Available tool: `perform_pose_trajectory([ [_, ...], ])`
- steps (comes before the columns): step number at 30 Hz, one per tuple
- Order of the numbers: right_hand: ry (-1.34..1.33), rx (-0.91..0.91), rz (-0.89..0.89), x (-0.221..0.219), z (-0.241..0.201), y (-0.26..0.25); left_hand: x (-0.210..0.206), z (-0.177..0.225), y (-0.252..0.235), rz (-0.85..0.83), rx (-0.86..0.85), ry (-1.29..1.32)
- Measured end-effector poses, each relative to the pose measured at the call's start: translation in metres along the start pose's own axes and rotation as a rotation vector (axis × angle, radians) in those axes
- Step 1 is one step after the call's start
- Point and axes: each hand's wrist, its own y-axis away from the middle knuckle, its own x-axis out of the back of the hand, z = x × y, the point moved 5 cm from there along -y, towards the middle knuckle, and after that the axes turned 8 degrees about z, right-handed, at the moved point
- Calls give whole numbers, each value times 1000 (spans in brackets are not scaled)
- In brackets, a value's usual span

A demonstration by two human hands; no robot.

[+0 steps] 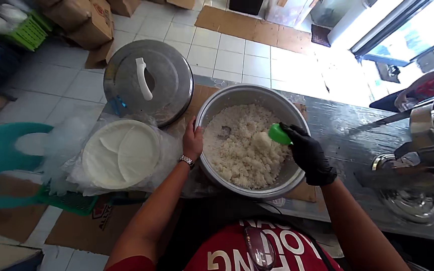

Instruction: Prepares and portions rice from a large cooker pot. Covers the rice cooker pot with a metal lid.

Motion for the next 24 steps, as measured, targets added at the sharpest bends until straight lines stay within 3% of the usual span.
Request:
perform_pose_trajectory([
  [4, 116, -148, -119, 1, 30, 6, -4, 1, -7, 5, 39, -35],
  [9, 185, -359, -453, -89, 14, -19, -5, 3, -12, -9, 57, -92],
  [13, 70, -73, -484, -132, -26, -58, -3, -1, -9, 7, 50, -86],
  [16, 124, 89, -512, -95, -47, -46, -2, -2, -6, 18, 67, -68],
  [20, 184, 128, -780, -41, -11, 15, -1, -1, 1, 52, 87, -16],
  [24, 80, 198, -766, -66, 8, 40, -1, 3, -6, 64, 111, -3],
])
